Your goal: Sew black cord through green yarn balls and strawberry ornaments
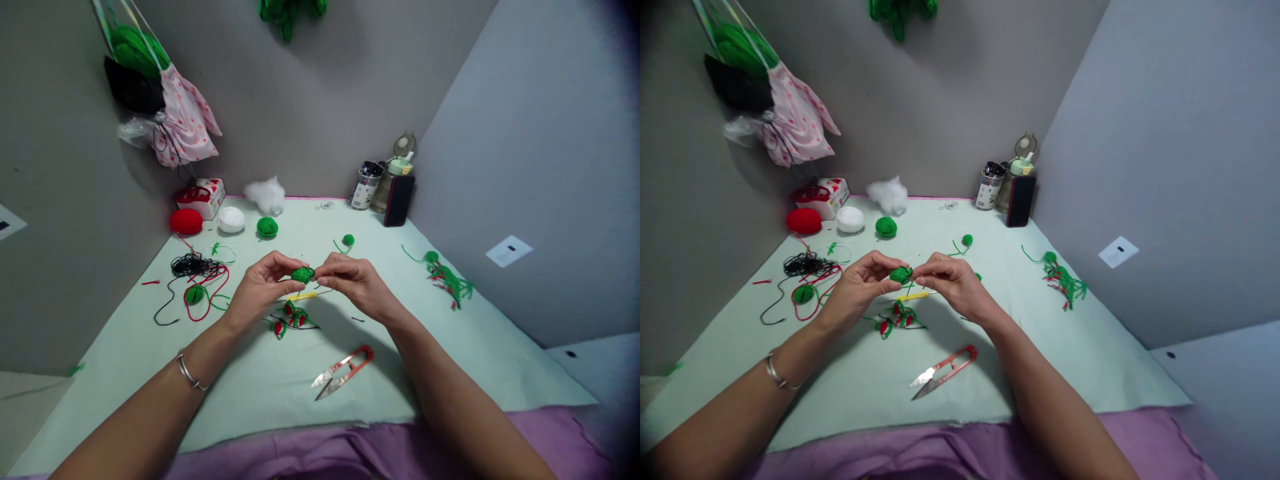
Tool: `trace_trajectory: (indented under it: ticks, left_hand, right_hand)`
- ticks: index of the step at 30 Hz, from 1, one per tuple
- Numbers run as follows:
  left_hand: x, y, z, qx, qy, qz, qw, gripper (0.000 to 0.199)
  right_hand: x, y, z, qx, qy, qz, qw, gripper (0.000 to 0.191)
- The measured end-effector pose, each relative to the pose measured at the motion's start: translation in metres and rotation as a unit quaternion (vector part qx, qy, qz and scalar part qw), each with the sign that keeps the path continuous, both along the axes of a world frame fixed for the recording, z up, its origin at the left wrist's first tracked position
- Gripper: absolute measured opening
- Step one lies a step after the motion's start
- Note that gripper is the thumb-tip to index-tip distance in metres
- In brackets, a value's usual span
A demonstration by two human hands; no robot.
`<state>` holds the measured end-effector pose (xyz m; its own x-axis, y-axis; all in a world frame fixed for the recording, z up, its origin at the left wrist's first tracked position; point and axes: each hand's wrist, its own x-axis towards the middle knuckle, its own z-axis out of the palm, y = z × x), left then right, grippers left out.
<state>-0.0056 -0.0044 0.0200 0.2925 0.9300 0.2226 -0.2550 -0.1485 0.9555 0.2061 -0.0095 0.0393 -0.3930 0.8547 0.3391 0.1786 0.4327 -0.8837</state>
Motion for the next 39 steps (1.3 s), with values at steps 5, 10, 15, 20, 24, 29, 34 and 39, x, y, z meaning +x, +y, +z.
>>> trace_trajectory:
  ticks: [5,10,15,20,24,29,34,39]
  left_hand:
    - [0.002,-0.003,-0.002,-0.007,-0.006,-0.007,1.000,0.027]
    - [0.003,-0.004,-0.004,0.010,0.001,0.014,1.000,0.026]
    - [0.000,0.000,-0.007,0.020,0.005,0.030,0.999,0.024]
    - [0.001,0.001,-0.006,0.012,0.036,0.053,0.998,0.025]
    - [0.003,0.002,-0.008,0.001,0.051,0.024,0.998,0.025]
    - [0.003,0.004,-0.016,-0.031,0.038,0.012,0.999,0.034]
    - [0.003,0.003,-0.016,-0.039,0.065,-0.037,0.996,0.026]
    - [0.002,0.000,-0.005,-0.033,0.076,-0.069,0.994,0.023]
  right_hand:
    - [-0.007,-0.002,0.001,-0.016,0.040,-0.012,0.999,0.023]
    - [-0.018,-0.003,-0.004,-0.024,0.055,-0.072,0.996,0.029]
    - [-0.021,-0.002,-0.009,-0.024,0.010,-0.129,0.991,0.018]
    - [-0.021,-0.003,-0.006,-0.144,0.047,-0.078,0.985,0.015]
    - [-0.020,-0.003,-0.005,-0.198,0.115,-0.043,0.973,0.026]
    - [-0.019,-0.005,-0.008,-0.035,-0.029,-0.113,0.993,0.011]
    - [-0.019,-0.007,-0.003,0.047,-0.073,-0.132,0.987,0.009]
    - [-0.023,-0.008,0.002,-0.008,0.059,-0.149,0.987,0.011]
